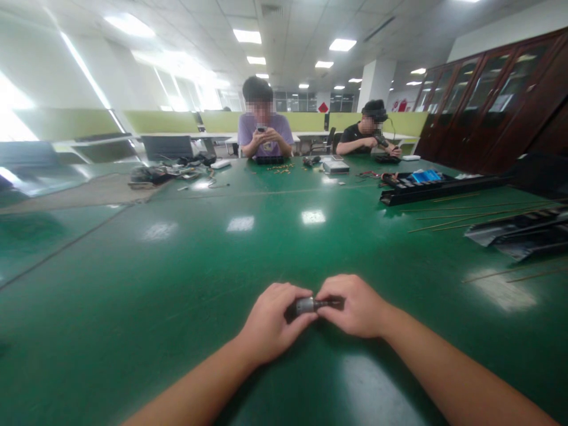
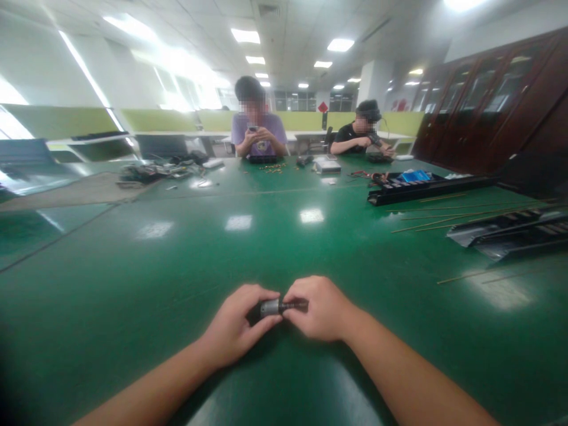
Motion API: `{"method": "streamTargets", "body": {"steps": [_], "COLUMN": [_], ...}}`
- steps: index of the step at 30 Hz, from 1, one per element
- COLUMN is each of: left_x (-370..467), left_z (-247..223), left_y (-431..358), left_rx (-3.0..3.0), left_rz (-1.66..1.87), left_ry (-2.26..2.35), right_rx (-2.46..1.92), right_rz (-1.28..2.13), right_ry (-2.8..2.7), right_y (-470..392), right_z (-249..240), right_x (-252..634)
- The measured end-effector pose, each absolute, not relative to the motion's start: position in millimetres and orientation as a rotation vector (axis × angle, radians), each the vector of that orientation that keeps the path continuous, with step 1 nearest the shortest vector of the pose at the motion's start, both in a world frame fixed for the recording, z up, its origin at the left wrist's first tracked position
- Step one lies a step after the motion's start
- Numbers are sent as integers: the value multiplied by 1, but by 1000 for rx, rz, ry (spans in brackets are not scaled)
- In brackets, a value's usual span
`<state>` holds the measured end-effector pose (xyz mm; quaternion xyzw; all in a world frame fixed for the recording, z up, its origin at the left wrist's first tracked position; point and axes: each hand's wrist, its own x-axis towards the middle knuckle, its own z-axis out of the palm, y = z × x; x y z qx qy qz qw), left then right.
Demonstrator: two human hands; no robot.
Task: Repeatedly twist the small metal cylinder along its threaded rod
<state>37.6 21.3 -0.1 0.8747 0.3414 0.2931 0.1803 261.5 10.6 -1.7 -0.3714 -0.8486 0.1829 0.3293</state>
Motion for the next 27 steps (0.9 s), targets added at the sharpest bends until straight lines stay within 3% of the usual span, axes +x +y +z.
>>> {"method": "streamTargets", "body": {"steps": [27], "left_x": [38], "left_z": [1], "left_y": [21], "left_rx": [2489], "left_rz": [845], "left_ry": [964], "right_rx": [-1034], "right_rz": [450], "right_ry": [-2213], "right_y": [11], "right_z": [-2], "right_x": [261]}}
